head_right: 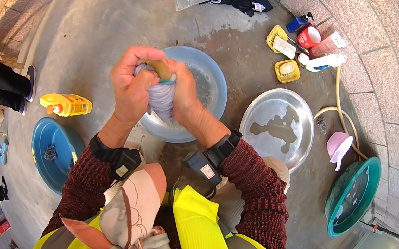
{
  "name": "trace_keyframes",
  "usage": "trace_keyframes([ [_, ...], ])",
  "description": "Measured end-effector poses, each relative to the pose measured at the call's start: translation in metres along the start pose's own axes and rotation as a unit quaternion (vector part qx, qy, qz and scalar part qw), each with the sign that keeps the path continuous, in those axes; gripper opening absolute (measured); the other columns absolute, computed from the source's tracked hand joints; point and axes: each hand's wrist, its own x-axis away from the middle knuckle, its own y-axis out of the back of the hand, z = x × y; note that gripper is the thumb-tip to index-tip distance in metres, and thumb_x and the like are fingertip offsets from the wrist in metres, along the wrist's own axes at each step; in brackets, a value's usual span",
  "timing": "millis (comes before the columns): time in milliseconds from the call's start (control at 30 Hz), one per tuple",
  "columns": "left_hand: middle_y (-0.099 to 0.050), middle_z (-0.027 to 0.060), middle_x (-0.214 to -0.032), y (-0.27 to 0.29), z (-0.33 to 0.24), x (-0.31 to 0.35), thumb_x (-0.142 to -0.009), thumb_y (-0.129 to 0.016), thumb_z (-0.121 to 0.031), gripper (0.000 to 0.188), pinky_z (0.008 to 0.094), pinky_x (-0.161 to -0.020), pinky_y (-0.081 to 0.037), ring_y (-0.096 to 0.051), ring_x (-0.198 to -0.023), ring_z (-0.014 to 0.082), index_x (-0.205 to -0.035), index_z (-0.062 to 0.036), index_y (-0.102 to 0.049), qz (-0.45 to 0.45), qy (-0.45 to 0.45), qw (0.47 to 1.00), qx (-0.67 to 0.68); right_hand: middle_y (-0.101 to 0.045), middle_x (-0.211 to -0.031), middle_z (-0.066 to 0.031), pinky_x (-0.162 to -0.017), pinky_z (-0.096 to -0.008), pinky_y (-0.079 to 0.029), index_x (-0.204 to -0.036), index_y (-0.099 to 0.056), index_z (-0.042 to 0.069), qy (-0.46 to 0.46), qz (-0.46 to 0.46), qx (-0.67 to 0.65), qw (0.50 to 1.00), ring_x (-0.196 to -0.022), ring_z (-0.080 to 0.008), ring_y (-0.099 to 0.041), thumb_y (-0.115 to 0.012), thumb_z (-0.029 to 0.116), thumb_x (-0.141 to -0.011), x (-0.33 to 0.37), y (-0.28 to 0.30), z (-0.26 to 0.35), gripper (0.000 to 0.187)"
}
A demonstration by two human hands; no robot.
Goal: The person washes a small piece of cloth by hand in a blue basin. They fill the basin with water from a wall tap, add a small amount of liquid detergent, and scrub the cloth with a sponge. The person then rinses the cloth under running water and wrings it out.
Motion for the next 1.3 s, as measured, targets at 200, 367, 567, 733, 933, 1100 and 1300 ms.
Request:
trace_keyframes([
  [200, -0.061, 0.0061, -0.075, 0.000, 0.005, 0.000, -0.069, -0.041, 0.009, 0.029, 0.0230, -0.069, -0.045, -0.055, -0.070, 0.0098, -0.092, 0.0028, -0.058, 0.030, -0.001, 1.000, -0.005, -0.058, -0.093, -0.0055, -0.076, -0.0312, -0.048, -0.098, -0.057, 0.007, -0.012, 0.018, -0.014, 1.000, -0.084, -0.0166, -0.058, -0.038, 0.027, -0.087, 0.001, 0.005, -0.001, 0.030],
  [367, -0.060, 0.0083, -0.074, 0.005, 0.013, -0.004, -0.069, -0.042, 0.010, 0.028, 0.0244, -0.068, -0.046, -0.056, -0.070, 0.0115, -0.091, 0.0027, -0.058, -0.020, 0.060, 0.996, 0.066, -0.059, -0.101, -0.0061, -0.083, -0.0326, -0.046, -0.107, -0.055, 0.006, -0.026, -0.029, 0.023, 0.999, -0.093, -0.0178, -0.058, -0.037, 0.032, -0.092, -0.001, 0.001, 0.003, 0.035],
  [567, -0.061, 0.0132, -0.077, 0.025, 0.027, -0.028, -0.070, -0.043, 0.008, 0.028, 0.0317, -0.069, -0.050, -0.061, -0.072, 0.0218, -0.094, 0.0036, -0.056, -0.214, 0.065, 0.959, 0.173, -0.042, -0.133, -0.0076, -0.101, -0.0380, -0.035, -0.138, -0.032, 0.008, 0.059, 0.077, 0.054, 0.994, -0.122, -0.0212, -0.041, -0.036, 0.046, -0.095, -0.005, 0.003, 0.008, 0.057],
  [733, -0.060, 0.0181, -0.083, 0.034, 0.031, -0.032, -0.069, -0.043, 0.006, 0.031, 0.0403, -0.073, -0.052, -0.062, -0.074, 0.0298, -0.098, 0.0036, -0.053, -0.335, 0.140, 0.899, 0.243, -0.039, -0.137, -0.0073, -0.101, -0.0392, -0.034, -0.138, -0.032, 0.009, 0.123, 0.046, 0.072, 0.989, -0.124, -0.0218, -0.040, -0.034, 0.048, -0.095, -0.003, 0.002, -0.018, 0.058],
  [933, -0.060, 0.0172, -0.082, 0.026, 0.036, -0.026, -0.070, -0.043, 0.006, 0.030, 0.0392, -0.074, -0.052, -0.062, -0.077, 0.0293, -0.098, 0.0031, -0.053, -0.319, 0.154, 0.899, 0.257, -0.054, -0.121, -0.0084, -0.097, -0.0387, -0.040, -0.123, -0.049, 0.006, 0.035, 0.037, -0.130, 0.990, -0.113, -0.0236, -0.052, -0.037, 0.051, -0.094, -0.004, -0.005, -0.023, 0.054],
  [1100, -0.062, 0.0163, -0.084, 0.012, 0.029, -0.013, -0.070, -0.041, 0.008, 0.031, 0.0343, -0.078, -0.050, -0.062, -0.079, 0.0248, -0.099, 0.0041, -0.053, -0.156, 0.054, 0.967, 0.192, -0.060, -0.109, -0.0101, -0.091, -0.0354, -0.046, -0.108, -0.055, 0.004, 0.024, 0.014, -0.162, 0.986, -0.101, -0.0216, -0.059, -0.042, 0.047, -0.093, -0.005, -0.009, 0.000, 0.048],
  [1300, -0.061, 0.0217, -0.089, 0.006, 0.005, 0.002, -0.069, -0.040, 0.003, 0.033, 0.0403, -0.087, -0.047, -0.061, -0.085, 0.0280, -0.101, 0.0043, -0.050, -0.046, -0.038, 0.997, 0.055, -0.063, -0.093, -0.0069, -0.080, -0.0343, -0.051, -0.098, -0.057, 0.006, -0.053, 0.040, -0.112, 0.991, -0.085, -0.0199, -0.064, -0.054, 0.044, -0.088, 0.004, -0.006, 0.021, 0.040],
])
